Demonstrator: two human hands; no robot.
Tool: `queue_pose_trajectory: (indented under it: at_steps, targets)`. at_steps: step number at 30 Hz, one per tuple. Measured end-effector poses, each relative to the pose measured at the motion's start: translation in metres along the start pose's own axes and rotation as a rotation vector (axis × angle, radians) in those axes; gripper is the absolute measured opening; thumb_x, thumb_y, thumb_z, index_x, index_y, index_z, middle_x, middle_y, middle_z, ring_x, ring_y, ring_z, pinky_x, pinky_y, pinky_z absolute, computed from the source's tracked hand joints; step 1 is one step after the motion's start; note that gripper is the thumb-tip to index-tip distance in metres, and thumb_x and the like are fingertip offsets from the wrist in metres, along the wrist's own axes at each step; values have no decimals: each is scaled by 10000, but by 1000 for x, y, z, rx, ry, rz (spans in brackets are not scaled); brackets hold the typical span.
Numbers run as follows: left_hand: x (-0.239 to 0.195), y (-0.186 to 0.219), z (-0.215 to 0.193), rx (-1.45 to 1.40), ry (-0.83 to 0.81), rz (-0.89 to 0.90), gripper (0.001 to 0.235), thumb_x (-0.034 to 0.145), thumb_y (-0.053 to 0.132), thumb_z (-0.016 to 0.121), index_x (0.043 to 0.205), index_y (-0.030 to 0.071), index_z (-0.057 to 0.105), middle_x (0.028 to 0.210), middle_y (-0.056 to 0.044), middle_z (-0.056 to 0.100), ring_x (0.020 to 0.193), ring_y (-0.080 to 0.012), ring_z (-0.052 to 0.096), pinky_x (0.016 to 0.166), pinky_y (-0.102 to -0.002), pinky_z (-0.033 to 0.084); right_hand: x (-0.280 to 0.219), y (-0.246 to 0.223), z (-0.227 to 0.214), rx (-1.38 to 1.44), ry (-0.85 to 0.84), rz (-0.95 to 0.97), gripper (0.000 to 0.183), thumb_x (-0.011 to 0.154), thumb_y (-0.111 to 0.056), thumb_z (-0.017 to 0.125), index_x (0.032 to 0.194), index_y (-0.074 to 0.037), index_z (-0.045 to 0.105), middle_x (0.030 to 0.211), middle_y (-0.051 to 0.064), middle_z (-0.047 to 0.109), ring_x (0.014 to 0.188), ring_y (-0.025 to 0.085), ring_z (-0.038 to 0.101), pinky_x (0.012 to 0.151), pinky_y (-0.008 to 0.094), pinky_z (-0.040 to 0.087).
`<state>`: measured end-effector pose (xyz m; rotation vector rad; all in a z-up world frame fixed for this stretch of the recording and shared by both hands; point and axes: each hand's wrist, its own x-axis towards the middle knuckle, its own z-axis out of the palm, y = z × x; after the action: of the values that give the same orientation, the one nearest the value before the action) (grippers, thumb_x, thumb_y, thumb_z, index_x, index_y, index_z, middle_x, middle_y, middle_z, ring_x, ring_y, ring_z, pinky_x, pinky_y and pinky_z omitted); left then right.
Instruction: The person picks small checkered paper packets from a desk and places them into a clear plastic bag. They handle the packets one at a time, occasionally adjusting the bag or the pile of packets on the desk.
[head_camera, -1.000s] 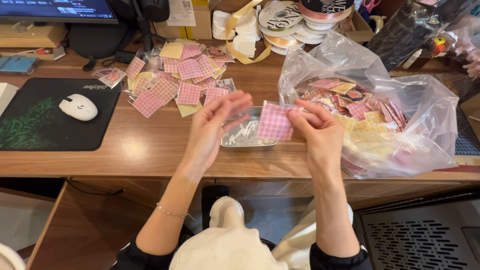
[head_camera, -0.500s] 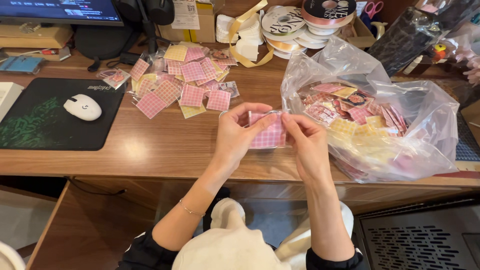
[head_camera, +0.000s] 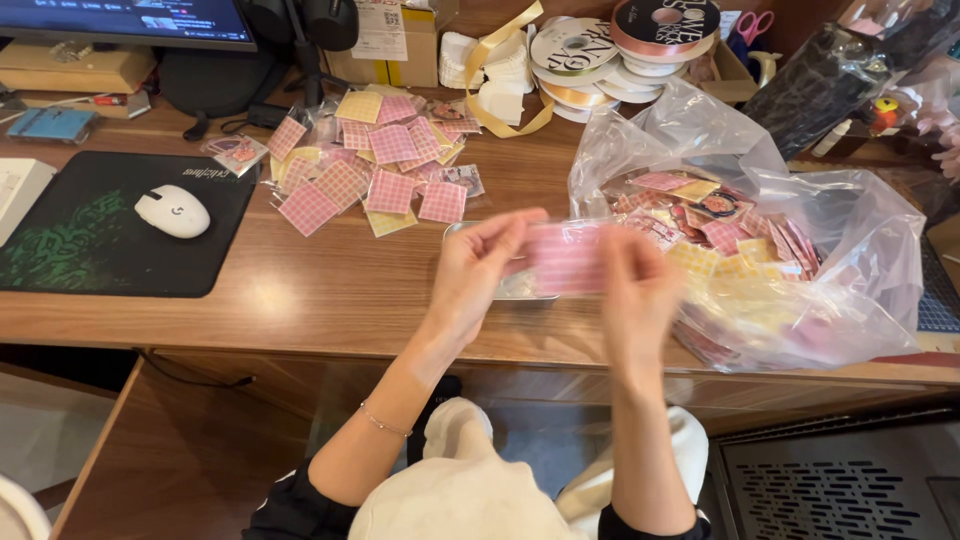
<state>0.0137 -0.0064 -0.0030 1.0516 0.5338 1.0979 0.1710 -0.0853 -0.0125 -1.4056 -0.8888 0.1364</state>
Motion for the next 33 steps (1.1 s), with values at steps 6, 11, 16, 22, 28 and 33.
queue_pose_trajectory:
  at_steps: [6, 11, 16, 22, 28, 33]
  targets:
    - [55, 43, -76, 393, 182, 195, 294, 1179, 223, 642, 1344, 48, 810, 1202, -100, 905, 1069, -191, 843, 961, -260, 696, 114, 49, -122, -619, 378, -517, 154, 1356, -27, 745, 1240, -20, 846, 1105, 102, 840, 906, 169, 687, 736, 255, 511]
    - [136, -4, -121, 1023, 30, 30, 351, 1081, -15, 688, 1402, 103, 766, 1458, -104, 780, 1355, -252, 730, 1193, -401, 604, 156, 123, -148, -1035, -21, -186, 455, 1321, -399, 752, 1203, 33, 832, 1044, 279, 831, 962, 526, 731, 845, 627, 507]
    - [189, -57, -150, 1504, -257, -82, 754, 1011, 188, 863, 1665, 39, 520, 1762, -226, 515, 1712, -421, 332, 1400, -662, 333, 113, 61, -102, -998, 219, -599, 286, 1321, -120, 803, 1480, 118, 799, 1300, 273, 799, 1110, 443, 617, 953, 528, 484]
    - [231, -86, -182, 1792, -243, 144, 653, 879, 350, 1000, 1452, 142, 767, 1514, -97, 773, 1519, -341, 561, 1347, -566, 349, 48, 10, -38, -487, 158, -760, 200, 1265, 138, 715, 1435, 49, 774, 1233, 194, 794, 1060, 287, 649, 1015, 382, 485]
    - [146, 11, -139, 1640, -11, 754, 467, 776, 341, 1070, 1075, 200, 740, 931, -63, 835, 1025, -308, 753, 1020, -449, 506, 9, -17, 20, -156, -118, -473, 255, 1171, 32, 704, 1373, -72, 820, 1225, 110, 847, 1150, 319, 770, 986, 412, 616]
    - [45, 69, -75, 1468, -238, 694, 429, 791, 351, 1048, 1090, 227, 767, 1007, -92, 739, 1069, -381, 752, 1003, -473, 568, 18, -44, 70, 132, -381, -1, 457, 1057, -301, 889, 1479, -159, 787, 1341, 144, 858, 1278, 298, 809, 1103, 447, 632]
